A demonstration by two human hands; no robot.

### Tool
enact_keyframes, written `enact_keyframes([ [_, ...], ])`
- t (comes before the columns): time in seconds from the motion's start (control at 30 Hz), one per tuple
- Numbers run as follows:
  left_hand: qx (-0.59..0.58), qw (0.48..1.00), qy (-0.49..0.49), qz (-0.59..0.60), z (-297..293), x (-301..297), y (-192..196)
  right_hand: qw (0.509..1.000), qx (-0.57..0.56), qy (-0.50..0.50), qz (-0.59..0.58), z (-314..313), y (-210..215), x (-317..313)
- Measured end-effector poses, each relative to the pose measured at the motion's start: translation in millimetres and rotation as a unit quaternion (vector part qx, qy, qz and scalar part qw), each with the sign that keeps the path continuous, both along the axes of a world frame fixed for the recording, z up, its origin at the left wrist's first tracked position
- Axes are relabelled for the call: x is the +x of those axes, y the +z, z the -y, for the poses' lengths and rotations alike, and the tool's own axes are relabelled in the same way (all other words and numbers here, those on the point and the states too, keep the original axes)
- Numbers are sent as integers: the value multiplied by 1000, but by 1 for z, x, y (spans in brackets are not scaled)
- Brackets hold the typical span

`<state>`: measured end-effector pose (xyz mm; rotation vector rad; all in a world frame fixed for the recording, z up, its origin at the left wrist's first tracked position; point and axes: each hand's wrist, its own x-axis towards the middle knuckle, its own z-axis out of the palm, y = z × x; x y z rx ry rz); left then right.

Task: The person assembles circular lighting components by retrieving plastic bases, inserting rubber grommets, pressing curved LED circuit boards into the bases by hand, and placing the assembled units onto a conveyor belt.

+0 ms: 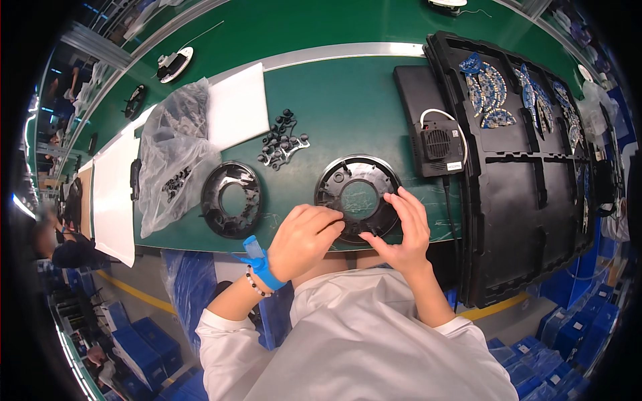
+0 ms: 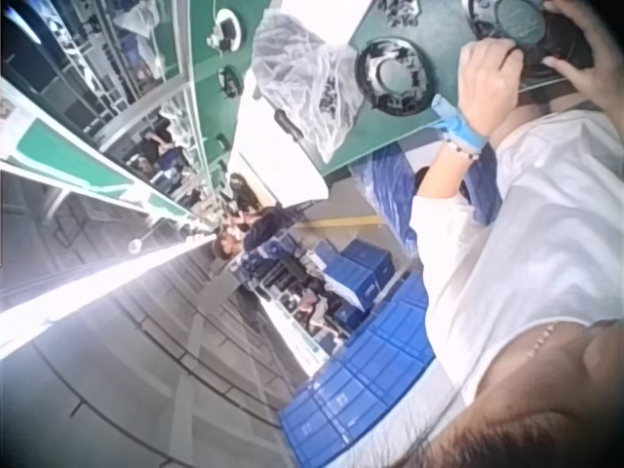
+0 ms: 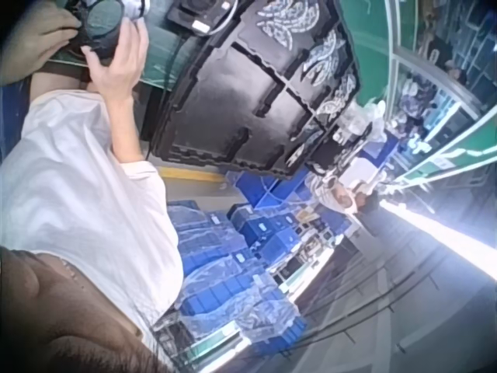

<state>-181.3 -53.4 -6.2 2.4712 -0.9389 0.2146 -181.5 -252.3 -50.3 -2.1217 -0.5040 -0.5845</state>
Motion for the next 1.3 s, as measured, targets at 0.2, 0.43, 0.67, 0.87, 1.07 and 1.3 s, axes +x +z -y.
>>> enact_keyframes([
  [0.2,-2,1000,16,3,6,8,-1,1000,-3,-4,-2,-1,-1,6],
  [0.43,-17,998,52,-24,0,-14,2,999,-38,-14,-34,-15,21,-3],
  [0.67,-22,994,103,-19,42,-18,-40,985,-6,-152,77,-7,15,-6],
  [0.87,-203,963,158,-80,61,-23,-46,988,-4,-128,89,-20,8,2],
  [1.07,-339,924,169,-56,48,29,-58,998,5,-53,23,-27,16,-6],
  [1.3,-132,916,358,126,13,18,-11,997,-34,-24,66,-33,18,-11],
])
